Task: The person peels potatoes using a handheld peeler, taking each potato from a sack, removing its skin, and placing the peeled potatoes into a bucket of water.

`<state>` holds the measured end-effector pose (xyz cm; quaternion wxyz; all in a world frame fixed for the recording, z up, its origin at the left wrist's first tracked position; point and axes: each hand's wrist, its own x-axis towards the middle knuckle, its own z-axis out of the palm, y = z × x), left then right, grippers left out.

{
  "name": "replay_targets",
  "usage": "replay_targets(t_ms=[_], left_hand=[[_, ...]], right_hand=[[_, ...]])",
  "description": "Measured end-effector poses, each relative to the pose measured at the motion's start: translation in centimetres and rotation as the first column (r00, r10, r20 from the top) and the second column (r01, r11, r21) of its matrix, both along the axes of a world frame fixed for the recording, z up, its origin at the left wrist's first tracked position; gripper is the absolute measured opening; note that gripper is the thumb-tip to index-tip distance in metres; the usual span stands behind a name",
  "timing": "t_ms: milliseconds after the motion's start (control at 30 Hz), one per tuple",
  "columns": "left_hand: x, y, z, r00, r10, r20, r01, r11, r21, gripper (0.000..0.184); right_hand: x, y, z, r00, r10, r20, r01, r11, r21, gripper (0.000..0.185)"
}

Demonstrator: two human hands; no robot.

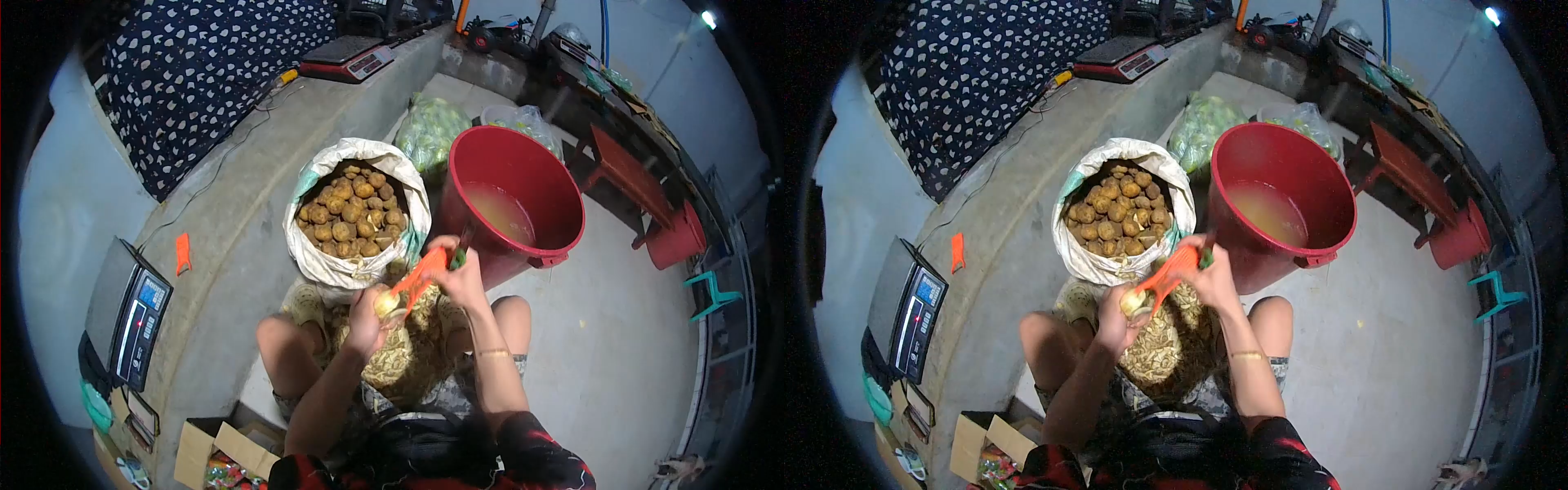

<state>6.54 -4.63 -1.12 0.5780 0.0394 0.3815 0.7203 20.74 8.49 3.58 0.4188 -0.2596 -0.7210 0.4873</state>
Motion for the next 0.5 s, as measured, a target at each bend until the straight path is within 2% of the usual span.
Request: replay_targets(t_ms=[33,67,100,167,200,300,333,467,500], left_hand=[[0.0,-0.1,0.2,0.999,0.031,-0.005,-0.032,0.999,-0.025,0.024],[-0.3,-0.2,0.8,0.995,0.0,-0.097,-0.004,0.999,-0.033,0.027],[-1.0,0.1,0.9,0.995,0.008,-0.099,-0.01,1.0,-0.027,0.027],[-2.4,0.1,1.0,0.979,-0.047,0.199,0.031,0.996,0.083,0.025],[-2.1,0.5,2.6,0.941,0.046,0.335,-0.032,0.998,-0.049,0.035],[-2.5,0.1,0.7,0.92,-0.006,0.392,0.001,1.0,0.014,0.04],[-2.6,-0.1,0.6,0.937,-0.014,0.348,-0.001,0.999,0.042,0.042],[-4.1,1.1,-2.4,0.927,0.036,0.374,-0.037,0.999,-0.003,0.041],[-3.9,0.9,-1.7,0.927,0.041,0.373,-0.045,0.999,0.002,0.041]], right_hand=[[-0.1,1.0,-1.0,0.994,-0.111,-0.021,0.108,0.989,-0.096,0.037],[0.6,1.6,-1.6,0.993,-0.109,-0.054,0.103,0.989,-0.109,0.037],[0.6,1.7,-1.2,0.991,-0.104,-0.084,0.093,0.988,-0.124,0.037],[0.5,1.1,-0.9,0.993,-0.077,-0.086,0.066,0.99,-0.128,0.036],[0.4,0.9,-1.0,0.996,-0.072,-0.045,0.068,0.993,-0.092,0.037],[0.0,0.7,-1.1,0.999,-0.05,-0.007,0.049,0.997,-0.062,0.038],[0.1,0.7,-1.2,0.999,-0.051,-0.006,0.05,0.996,-0.07,0.038],[0.1,0.8,-2.1,0.996,-0.083,0.033,0.085,0.993,-0.08,0.037],[-0.1,0.8,-2.2,0.996,-0.086,0.027,0.088,0.993,-0.085,0.037]])
